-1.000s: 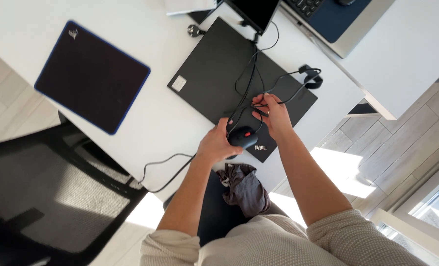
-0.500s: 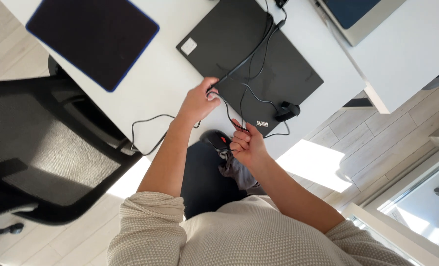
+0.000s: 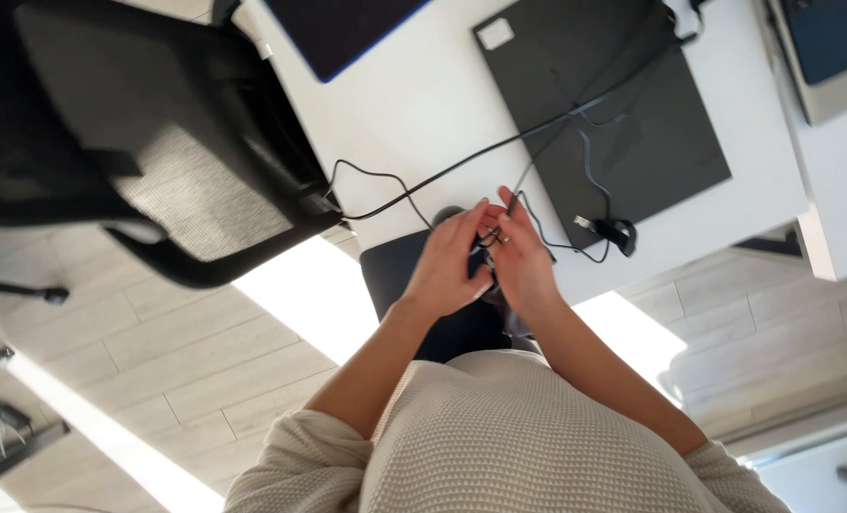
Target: Clearing computer peripherals from a desk and wiping the surface with a wet cloth rinsed in a bucket.
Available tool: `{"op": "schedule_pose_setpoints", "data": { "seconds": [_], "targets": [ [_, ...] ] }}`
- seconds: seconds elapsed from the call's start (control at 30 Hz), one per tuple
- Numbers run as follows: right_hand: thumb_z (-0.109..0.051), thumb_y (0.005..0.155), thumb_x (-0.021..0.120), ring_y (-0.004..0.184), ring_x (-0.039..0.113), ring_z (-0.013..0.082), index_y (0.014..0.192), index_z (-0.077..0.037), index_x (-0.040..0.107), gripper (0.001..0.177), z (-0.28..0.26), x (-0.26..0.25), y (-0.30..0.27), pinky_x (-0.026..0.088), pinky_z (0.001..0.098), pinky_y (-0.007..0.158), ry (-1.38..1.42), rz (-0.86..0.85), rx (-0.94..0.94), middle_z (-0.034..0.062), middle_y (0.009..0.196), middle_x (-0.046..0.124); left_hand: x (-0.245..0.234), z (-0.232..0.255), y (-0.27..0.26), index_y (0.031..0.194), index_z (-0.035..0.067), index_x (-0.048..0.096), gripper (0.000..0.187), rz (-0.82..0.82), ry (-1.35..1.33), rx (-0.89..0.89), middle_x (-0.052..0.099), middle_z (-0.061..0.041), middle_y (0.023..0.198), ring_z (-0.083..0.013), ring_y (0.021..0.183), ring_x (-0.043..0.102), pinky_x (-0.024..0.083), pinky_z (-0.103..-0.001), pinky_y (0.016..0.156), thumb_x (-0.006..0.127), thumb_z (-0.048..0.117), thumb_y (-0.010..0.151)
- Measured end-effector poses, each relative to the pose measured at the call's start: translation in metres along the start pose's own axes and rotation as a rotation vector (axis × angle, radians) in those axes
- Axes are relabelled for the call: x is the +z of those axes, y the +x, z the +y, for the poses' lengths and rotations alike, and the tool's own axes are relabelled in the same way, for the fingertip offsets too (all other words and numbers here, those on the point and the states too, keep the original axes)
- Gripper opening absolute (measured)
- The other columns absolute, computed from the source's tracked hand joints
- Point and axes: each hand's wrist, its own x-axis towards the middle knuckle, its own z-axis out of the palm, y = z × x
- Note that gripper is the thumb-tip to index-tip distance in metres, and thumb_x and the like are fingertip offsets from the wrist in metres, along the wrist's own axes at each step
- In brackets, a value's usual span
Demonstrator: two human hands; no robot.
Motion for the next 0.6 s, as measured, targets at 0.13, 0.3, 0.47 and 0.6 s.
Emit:
{"op": "schedule_pose_setpoints", "data": {
  "seconds": [0.13,0.3,0.47,0.6],
  "targets": [
    [-0.013,0.11,0.056,0.151,0.042,0.0241,0.171,-0.004,0.026,0.068,-0.014,0.002,-0.016,0.029,0.0422,0.133,-0.515,0.0,-0.019,0.0116,0.154,0.045,0.023,-0.019,-0.002,0.157,0.02,0.05,0.076,-0.106,0.224,-0.044,0.063,-0.001,0.135,-0.0229,0.135,0.06,0.034,-0.05,0.13,0.076,0.03,0.086],
    [-0.042,0.101,0.068,0.146,0.048,0.0417,0.157,-0.017,0.059,0.062,0.018,-0.073,-0.023,0.04,0.055,0.12,-1.533,0.002,-0.288,0.0168,0.152,0.047,0.034,-0.056,-0.001,0.105,0.021,0.072,0.026,-0.137,0.488,0.018,0.064,0.0,0.118,-0.0214,0.13,0.057,0.035,-0.048,0.127,0.079,0.029,0.082],
    [-0.04,0.085,0.083,0.159,0.026,0.0544,0.162,-0.027,0.05,0.085,0.062,-0.116,-0.05,0.048,0.0651,0.111,-1.83,-0.128,-0.336,0.0177,0.172,0.025,0.036,-0.06,-0.001,0.096,0.017,0.068,0.021,-0.033,0.388,0.024,0.067,-0.005,0.113,-0.0256,0.131,0.059,0.036,-0.052,0.126,0.073,0.026,0.079],
    [-0.008,0.086,0.067,0.138,0.054,0.0301,0.136,-0.034,0.07,0.056,0.049,-0.138,-0.045,0.047,0.0419,0.118,-1.602,-0.002,-0.31,-0.0001,0.146,0.054,0.051,-0.062,0.013,0.084,0.017,0.064,0.027,0.185,0.388,0.017,0.071,-0.006,0.092,-0.026,0.109,0.07,0.041,-0.053,0.122,0.074,0.042,0.081]
  ]
}}
